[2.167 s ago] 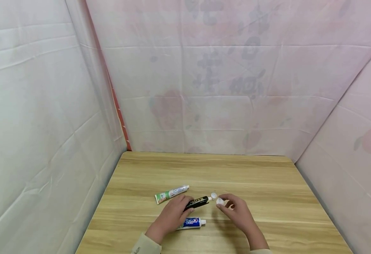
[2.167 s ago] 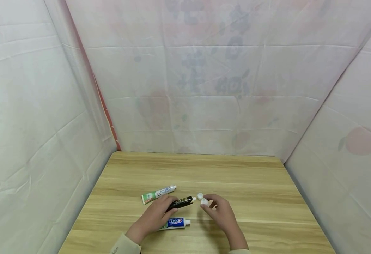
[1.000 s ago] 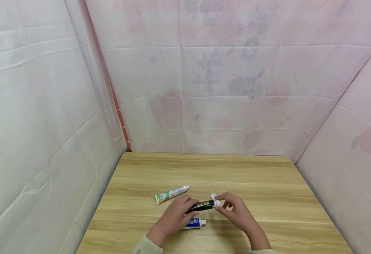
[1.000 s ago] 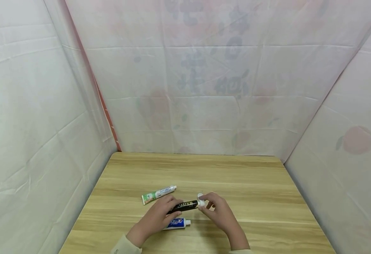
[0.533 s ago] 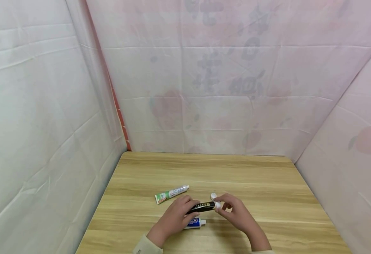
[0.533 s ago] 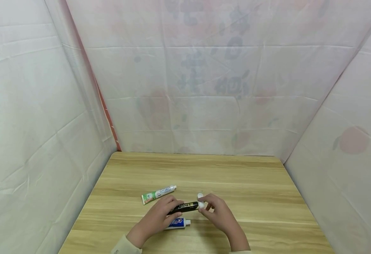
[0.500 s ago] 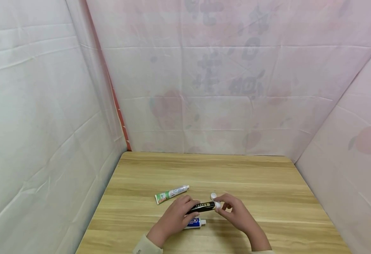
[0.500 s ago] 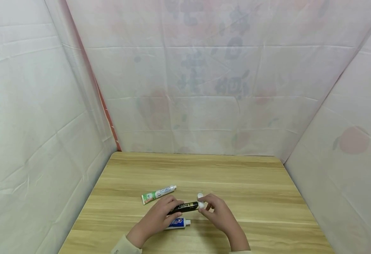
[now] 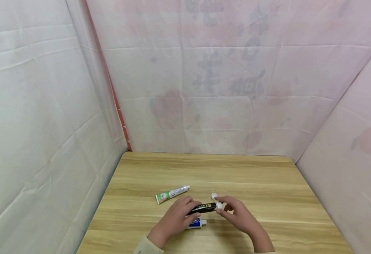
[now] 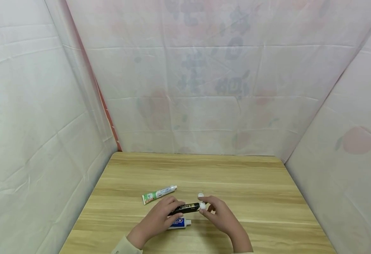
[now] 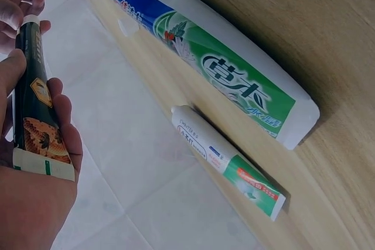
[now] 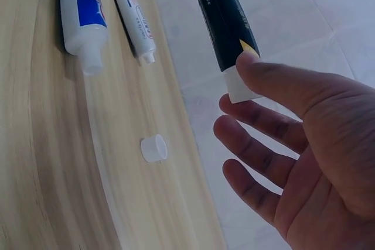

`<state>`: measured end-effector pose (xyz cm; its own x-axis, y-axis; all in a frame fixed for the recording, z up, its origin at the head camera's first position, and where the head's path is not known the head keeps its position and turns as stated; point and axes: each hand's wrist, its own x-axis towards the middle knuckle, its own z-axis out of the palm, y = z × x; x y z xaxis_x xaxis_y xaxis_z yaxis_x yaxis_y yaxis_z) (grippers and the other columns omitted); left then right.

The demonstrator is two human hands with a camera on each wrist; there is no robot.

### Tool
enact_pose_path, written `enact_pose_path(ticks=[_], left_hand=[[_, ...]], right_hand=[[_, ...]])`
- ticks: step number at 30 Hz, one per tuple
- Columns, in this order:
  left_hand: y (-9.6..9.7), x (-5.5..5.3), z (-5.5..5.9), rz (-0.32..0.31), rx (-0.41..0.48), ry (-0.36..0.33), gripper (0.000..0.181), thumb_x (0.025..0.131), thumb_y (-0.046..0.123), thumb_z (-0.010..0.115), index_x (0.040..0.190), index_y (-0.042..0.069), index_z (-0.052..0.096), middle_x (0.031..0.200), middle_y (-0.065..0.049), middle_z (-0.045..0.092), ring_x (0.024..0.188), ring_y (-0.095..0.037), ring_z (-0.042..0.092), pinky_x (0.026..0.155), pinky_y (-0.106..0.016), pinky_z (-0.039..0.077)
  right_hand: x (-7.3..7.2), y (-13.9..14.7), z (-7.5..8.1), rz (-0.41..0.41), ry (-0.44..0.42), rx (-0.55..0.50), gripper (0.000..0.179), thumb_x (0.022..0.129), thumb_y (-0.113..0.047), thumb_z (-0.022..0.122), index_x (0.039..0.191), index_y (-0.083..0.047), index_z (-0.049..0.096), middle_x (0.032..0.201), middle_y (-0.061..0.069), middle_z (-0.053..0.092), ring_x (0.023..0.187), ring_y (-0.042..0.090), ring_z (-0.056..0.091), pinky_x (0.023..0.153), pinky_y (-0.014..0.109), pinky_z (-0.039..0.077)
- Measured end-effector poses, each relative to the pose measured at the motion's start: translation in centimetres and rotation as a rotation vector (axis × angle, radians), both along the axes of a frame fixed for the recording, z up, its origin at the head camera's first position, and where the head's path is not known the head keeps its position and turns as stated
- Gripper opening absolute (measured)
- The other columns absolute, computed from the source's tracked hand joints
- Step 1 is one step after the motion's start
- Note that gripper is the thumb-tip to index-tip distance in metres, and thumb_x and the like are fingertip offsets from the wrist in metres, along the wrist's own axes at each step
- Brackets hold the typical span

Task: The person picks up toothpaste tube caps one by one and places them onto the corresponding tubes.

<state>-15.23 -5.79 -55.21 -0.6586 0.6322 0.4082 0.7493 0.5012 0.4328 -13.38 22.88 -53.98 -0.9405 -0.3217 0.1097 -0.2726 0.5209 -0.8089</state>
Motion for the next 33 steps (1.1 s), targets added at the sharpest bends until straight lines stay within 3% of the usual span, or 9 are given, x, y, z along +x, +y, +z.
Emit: enact_pose_path(ticks=[17, 24, 33], left_hand=[[0.13, 0.06, 0.19, -0.001, 0.007, 0.015, 0.034, 0.103, 0.028, 0.071, 0.135, 0.015, 0.07, 0.108, 0.007, 0.067, 0.093, -0.005, 0.054, 0.085, -0.024, 0.049], [0.11, 0.06, 0.26, 0.0, 0.008, 0.014, 0.034, 0.104, 0.028, 0.071, 0.135, 0.015, 0.07, 0.108, 0.008, 0.066, 0.093, -0.004, 0.054, 0.084, -0.024, 0.049], [0.12, 0.08, 0.45, -0.003, 0.011, 0.013, 0.034, 0.105, 0.029, 0.069, 0.135, 0.014, 0.07, 0.107, 0.008, 0.066, 0.091, -0.004, 0.051, 0.082, -0.022, 0.047]], right_hand=[[0.32, 0.48, 0.12, -0.024, -0.031, -0.052, 0.04, 0.099, -0.024, 0.077, 0.138, -0.018, 0.069, 0.13, 0.019, 0.069, 0.087, 0.007, 0.069, 0.073, 0.03, 0.057], [0.17, 0.51, 0.12, -0.039, 0.036, -0.056, 0.031, 0.099, -0.021, 0.078, 0.128, -0.016, 0.072, 0.122, 0.011, 0.074, 0.085, 0.007, 0.068, 0.075, 0.029, 0.056], [0.04, 0.63, 0.4, -0.026, -0.052, -0.059, 0.03, 0.102, -0.026, 0.073, 0.128, -0.009, 0.072, 0.115, 0.007, 0.074, 0.085, 0.011, 0.069, 0.072, 0.028, 0.056]])
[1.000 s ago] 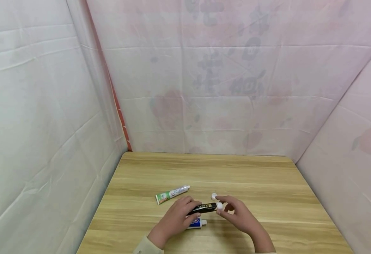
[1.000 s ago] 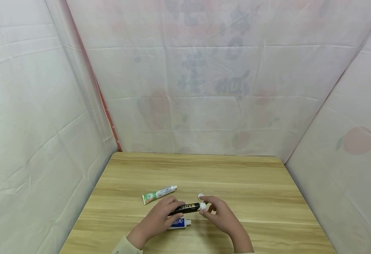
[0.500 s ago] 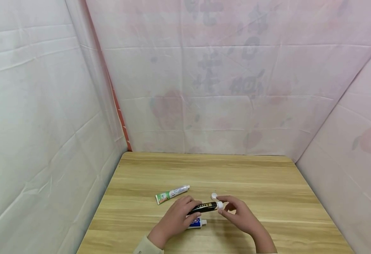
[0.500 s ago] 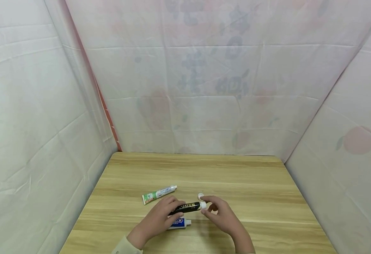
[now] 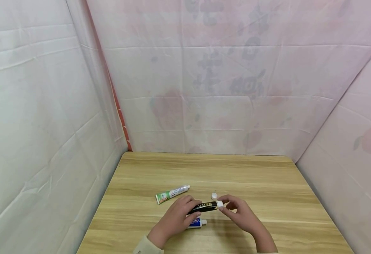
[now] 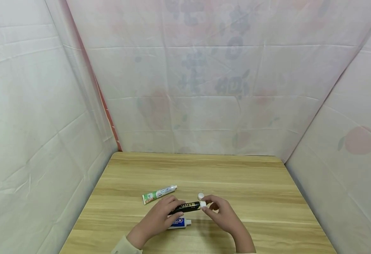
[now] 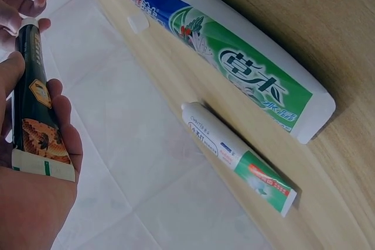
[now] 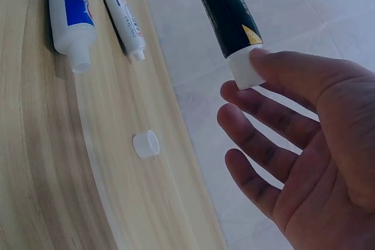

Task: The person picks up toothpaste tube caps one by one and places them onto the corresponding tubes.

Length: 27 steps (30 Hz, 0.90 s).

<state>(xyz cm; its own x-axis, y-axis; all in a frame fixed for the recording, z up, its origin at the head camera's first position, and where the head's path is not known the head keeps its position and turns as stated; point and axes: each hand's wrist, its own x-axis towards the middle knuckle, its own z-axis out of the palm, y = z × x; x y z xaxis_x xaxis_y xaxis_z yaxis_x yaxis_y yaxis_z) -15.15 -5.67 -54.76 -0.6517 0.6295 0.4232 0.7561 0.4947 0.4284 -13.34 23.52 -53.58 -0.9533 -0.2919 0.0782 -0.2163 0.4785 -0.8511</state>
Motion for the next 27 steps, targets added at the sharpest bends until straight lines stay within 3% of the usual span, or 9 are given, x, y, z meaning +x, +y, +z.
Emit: enact_pose_path(ticks=[4, 12, 18, 25, 27], left_hand=[[0.01, 0.03, 0.12, 0.001, 0.0, 0.015, 0.034, 0.104, 0.03, 0.069, 0.134, 0.015, 0.071, 0.107, 0.008, 0.066, 0.091, -0.004, 0.051, 0.082, -0.022, 0.047], [0.13, -0.04, 0.04, -0.015, 0.02, 0.077, 0.032, 0.103, 0.026, 0.073, 0.133, 0.017, 0.07, 0.106, 0.009, 0.066, 0.092, -0.005, 0.055, 0.083, -0.021, 0.047], [0.12, 0.01, 0.11, -0.011, 0.017, 0.061, 0.032, 0.103, 0.027, 0.073, 0.133, 0.016, 0.071, 0.106, 0.008, 0.066, 0.093, -0.005, 0.055, 0.084, -0.023, 0.049], [0.13, 0.12, 0.26, -0.006, 0.019, 0.05, 0.034, 0.102, 0.026, 0.073, 0.133, 0.014, 0.071, 0.105, 0.007, 0.066, 0.091, -0.004, 0.053, 0.082, -0.021, 0.048], [0.12, 0.13, 0.26, -0.006, 0.019, 0.051, 0.033, 0.102, 0.025, 0.073, 0.134, 0.014, 0.07, 0.106, 0.008, 0.066, 0.091, -0.003, 0.053, 0.082, -0.02, 0.048]], right_hand=[[0.0, 0.02, 0.23, 0.012, -0.046, 0.006, 0.031, 0.106, -0.029, 0.067, 0.129, -0.009, 0.072, 0.11, 0.011, 0.076, 0.085, 0.008, 0.069, 0.07, 0.027, 0.055], [-0.09, 0.18, 0.37, 0.024, -0.097, 0.021, 0.032, 0.112, -0.034, 0.055, 0.127, -0.014, 0.074, 0.107, 0.007, 0.074, 0.089, 0.008, 0.067, 0.078, 0.035, 0.059], [-0.23, 0.23, 0.12, 0.038, -0.108, 0.007, 0.041, 0.114, -0.034, 0.05, 0.134, -0.004, 0.071, 0.109, 0.012, 0.074, 0.093, 0.009, 0.068, 0.082, 0.037, 0.06], [-0.04, 0.12, 0.31, -0.04, -0.096, 0.014, 0.04, 0.115, -0.034, 0.048, 0.138, -0.007, 0.068, 0.115, 0.007, 0.074, 0.094, 0.019, 0.069, 0.076, 0.035, 0.056], [0.06, 0.11, 0.45, -0.066, -0.076, 0.002, 0.036, 0.114, -0.033, 0.051, 0.136, -0.01, 0.069, 0.117, 0.008, 0.073, 0.094, 0.017, 0.069, 0.075, 0.033, 0.055]])
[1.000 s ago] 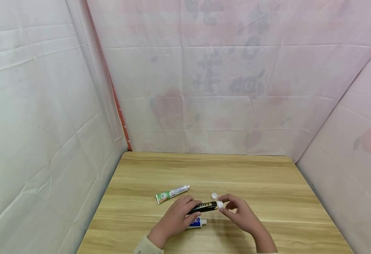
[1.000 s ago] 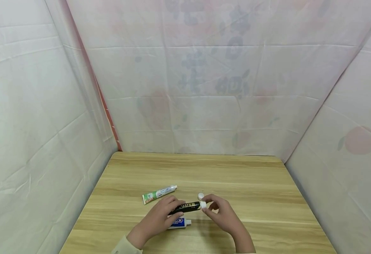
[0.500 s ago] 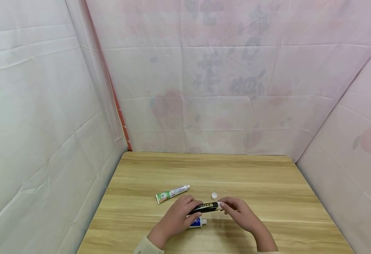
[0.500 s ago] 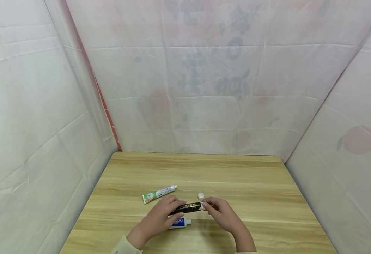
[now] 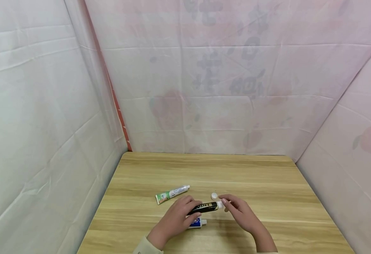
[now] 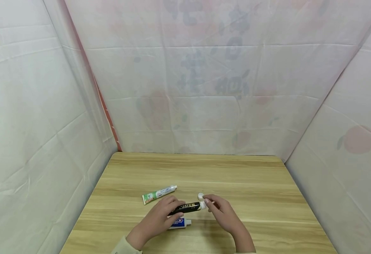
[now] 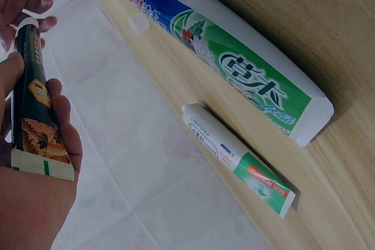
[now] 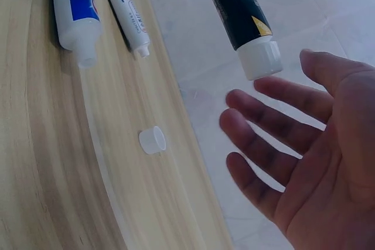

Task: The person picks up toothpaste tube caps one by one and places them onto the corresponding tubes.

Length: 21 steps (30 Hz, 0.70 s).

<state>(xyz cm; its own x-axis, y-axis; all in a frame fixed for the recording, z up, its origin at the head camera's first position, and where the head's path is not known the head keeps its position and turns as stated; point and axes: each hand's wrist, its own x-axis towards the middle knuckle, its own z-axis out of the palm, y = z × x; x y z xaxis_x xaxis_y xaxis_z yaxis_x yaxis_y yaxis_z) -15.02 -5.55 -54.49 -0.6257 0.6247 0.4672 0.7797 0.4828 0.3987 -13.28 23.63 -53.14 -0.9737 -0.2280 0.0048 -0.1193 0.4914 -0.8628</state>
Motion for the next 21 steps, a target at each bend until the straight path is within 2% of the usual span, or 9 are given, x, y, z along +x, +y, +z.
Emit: enact_pose_path(ticks=[5, 10, 12, 16, 21], left_hand=[[0.0, 0.1, 0.1, 0.005, 0.002, -0.02, 0.034, 0.101, 0.024, 0.075, 0.133, 0.015, 0.071, 0.105, 0.008, 0.066, 0.091, -0.004, 0.053, 0.082, -0.021, 0.048], [0.0, 0.1, -0.1, 0.016, -0.004, -0.04, 0.033, 0.102, 0.027, 0.074, 0.133, 0.015, 0.071, 0.105, 0.008, 0.066, 0.091, -0.003, 0.052, 0.083, -0.022, 0.048], [0.0, 0.2, -0.1, 0.016, -0.003, -0.043, 0.033, 0.102, 0.026, 0.074, 0.132, 0.014, 0.071, 0.105, 0.008, 0.066, 0.091, -0.003, 0.052, 0.082, -0.022, 0.048], [0.0, 0.2, -0.1, 0.014, 0.005, -0.045, 0.034, 0.1, 0.023, 0.076, 0.132, 0.015, 0.072, 0.105, 0.009, 0.066, 0.091, -0.003, 0.052, 0.082, -0.022, 0.048], [0.0, 0.1, -0.1, 0.01, 0.001, -0.039, 0.033, 0.101, 0.026, 0.075, 0.132, 0.015, 0.072, 0.105, 0.008, 0.066, 0.092, -0.003, 0.053, 0.083, -0.022, 0.049]], right_hand=[[0.2, 0.0, 0.2, -0.012, 0.097, -0.04, 0.022, 0.106, -0.018, 0.067, 0.127, -0.015, 0.072, 0.121, 0.013, 0.073, 0.09, 0.009, 0.068, 0.076, 0.029, 0.055], [0.1, 0.1, -0.5, -0.008, 0.18, -0.032, 0.031, 0.094, -0.002, 0.076, 0.117, -0.022, 0.073, 0.113, 0.003, 0.075, 0.085, 0.007, 0.068, 0.082, 0.031, 0.057], [0.0, 0.2, -0.7, -0.003, 0.181, -0.028, 0.031, 0.093, -0.002, 0.077, 0.116, -0.023, 0.073, 0.109, -0.001, 0.075, 0.083, 0.008, 0.068, 0.082, 0.032, 0.057], [0.0, 0.2, -0.9, 0.016, 0.173, -0.032, 0.027, 0.094, -0.006, 0.079, 0.114, -0.022, 0.073, 0.104, -0.001, 0.075, 0.081, 0.008, 0.069, 0.081, 0.032, 0.056], [0.0, 0.1, -0.9, 0.012, 0.146, -0.018, 0.02, 0.096, -0.015, 0.079, 0.114, -0.021, 0.074, 0.108, 0.0, 0.075, 0.083, 0.008, 0.068, 0.08, 0.031, 0.056]])
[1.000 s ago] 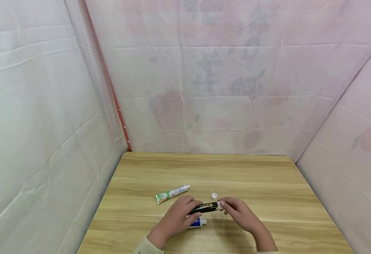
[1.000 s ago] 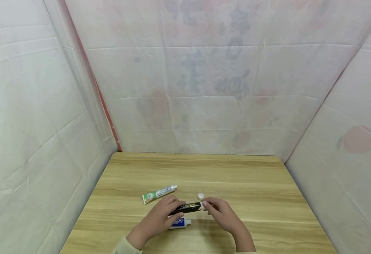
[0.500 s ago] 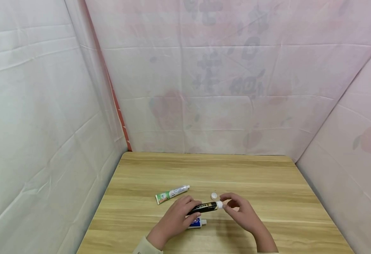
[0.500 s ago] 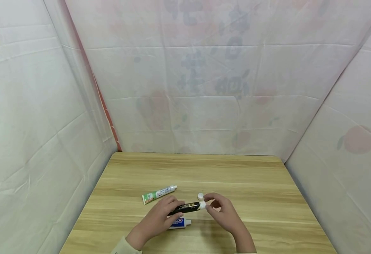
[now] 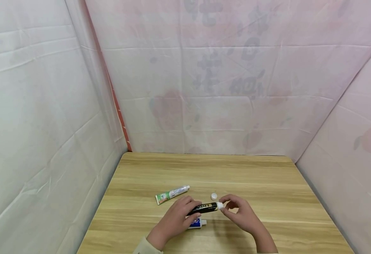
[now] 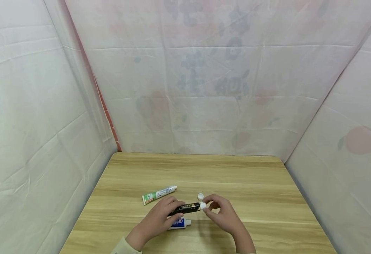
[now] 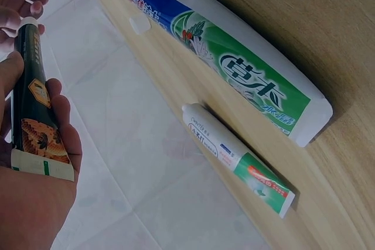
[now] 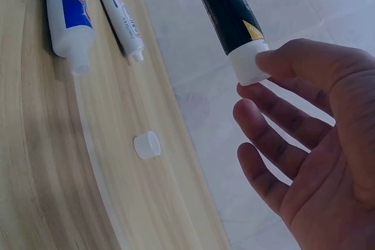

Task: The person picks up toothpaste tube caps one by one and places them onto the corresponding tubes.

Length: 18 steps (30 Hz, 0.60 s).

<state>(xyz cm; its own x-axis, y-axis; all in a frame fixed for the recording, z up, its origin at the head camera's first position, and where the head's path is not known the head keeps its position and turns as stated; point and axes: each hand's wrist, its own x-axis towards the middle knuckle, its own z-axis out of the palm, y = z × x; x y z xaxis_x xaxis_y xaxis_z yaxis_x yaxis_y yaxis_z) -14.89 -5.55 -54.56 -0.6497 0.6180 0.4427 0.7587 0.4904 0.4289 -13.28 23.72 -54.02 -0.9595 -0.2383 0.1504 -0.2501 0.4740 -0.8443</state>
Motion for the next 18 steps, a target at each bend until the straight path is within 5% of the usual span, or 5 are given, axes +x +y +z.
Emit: enact_pose_path(ticks=[7, 18], left_hand=[[-0.07, -0.06, -0.07, -0.008, 0.005, 0.031, 0.033, 0.102, 0.026, 0.074, 0.133, 0.015, 0.071, 0.106, 0.008, 0.066, 0.091, -0.004, 0.054, 0.082, -0.021, 0.048], [-0.06, -0.17, -0.33, -0.014, 0.002, 0.029, 0.032, 0.102, 0.026, 0.074, 0.132, 0.015, 0.071, 0.107, 0.008, 0.068, 0.091, -0.003, 0.054, 0.082, -0.02, 0.047]], right_hand=[[0.04, -0.12, 0.19, -0.001, -0.086, -0.005, 0.017, 0.103, -0.025, 0.072, 0.117, -0.016, 0.075, 0.107, 0.004, 0.075, 0.087, 0.017, 0.07, 0.071, 0.028, 0.055], [-0.08, -0.1, 0.27, 0.012, -0.151, 0.014, 0.024, 0.109, -0.033, 0.061, 0.119, -0.017, 0.076, 0.107, 0.002, 0.077, 0.087, 0.009, 0.068, 0.075, 0.03, 0.056]])
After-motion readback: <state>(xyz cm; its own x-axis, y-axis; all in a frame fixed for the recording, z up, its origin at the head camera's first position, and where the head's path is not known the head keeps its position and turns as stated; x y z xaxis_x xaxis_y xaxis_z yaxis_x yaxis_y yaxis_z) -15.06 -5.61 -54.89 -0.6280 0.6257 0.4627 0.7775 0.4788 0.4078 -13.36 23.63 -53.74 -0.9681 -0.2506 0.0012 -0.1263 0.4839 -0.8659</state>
